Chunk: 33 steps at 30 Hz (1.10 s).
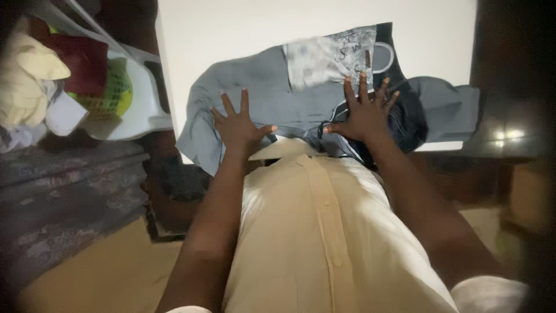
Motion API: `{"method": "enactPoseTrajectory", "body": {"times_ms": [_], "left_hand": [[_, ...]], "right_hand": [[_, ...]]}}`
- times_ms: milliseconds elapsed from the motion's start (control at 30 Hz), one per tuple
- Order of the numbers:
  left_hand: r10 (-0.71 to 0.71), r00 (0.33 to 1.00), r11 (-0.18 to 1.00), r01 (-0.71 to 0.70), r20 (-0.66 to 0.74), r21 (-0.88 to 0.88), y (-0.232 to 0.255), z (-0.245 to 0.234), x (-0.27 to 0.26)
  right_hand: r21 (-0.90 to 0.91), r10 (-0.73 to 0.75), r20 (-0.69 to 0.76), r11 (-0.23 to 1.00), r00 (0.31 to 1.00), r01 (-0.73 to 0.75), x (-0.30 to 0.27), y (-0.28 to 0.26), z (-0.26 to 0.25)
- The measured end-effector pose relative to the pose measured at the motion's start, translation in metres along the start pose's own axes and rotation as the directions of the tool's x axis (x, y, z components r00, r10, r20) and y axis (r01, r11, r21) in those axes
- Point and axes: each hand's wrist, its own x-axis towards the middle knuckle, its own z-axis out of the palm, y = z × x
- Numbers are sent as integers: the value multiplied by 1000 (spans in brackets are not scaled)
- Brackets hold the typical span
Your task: The person folds a pair of gray pants by smoothing the fabric, aligning the legs, and folding the garment multiple times on a white table.
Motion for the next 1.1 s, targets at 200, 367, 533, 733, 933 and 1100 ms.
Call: {"method": "enactPoseTrajectory", "body": {"times_ms": [200,367,533,733,933,1100], "left_hand": [[-104,977,991,84,188,109,-7,7,13],[-92,995,993,87,46,84,-9,5,13],[-183,967,980,165,177,115,0,-21,10],[18,993,983,-39,115,181,-31,13,10],[375,913,909,-328,-161,258,-12,40,30],[77,979,980,-109,187,167,16,-9,36]], "right_hand": [[-5,84,135,996,987,-84,17,11,9],[-17,127,177,992,976,-126,20,9,8],[23,101,127,994,987,-105,17,16,10],[-31,123,149,992,981,-120,18,9,8],[188,-162,-322,955,933,231,34,-19,40],[18,-102,13,995,995,102,31,-33,-1]]}}
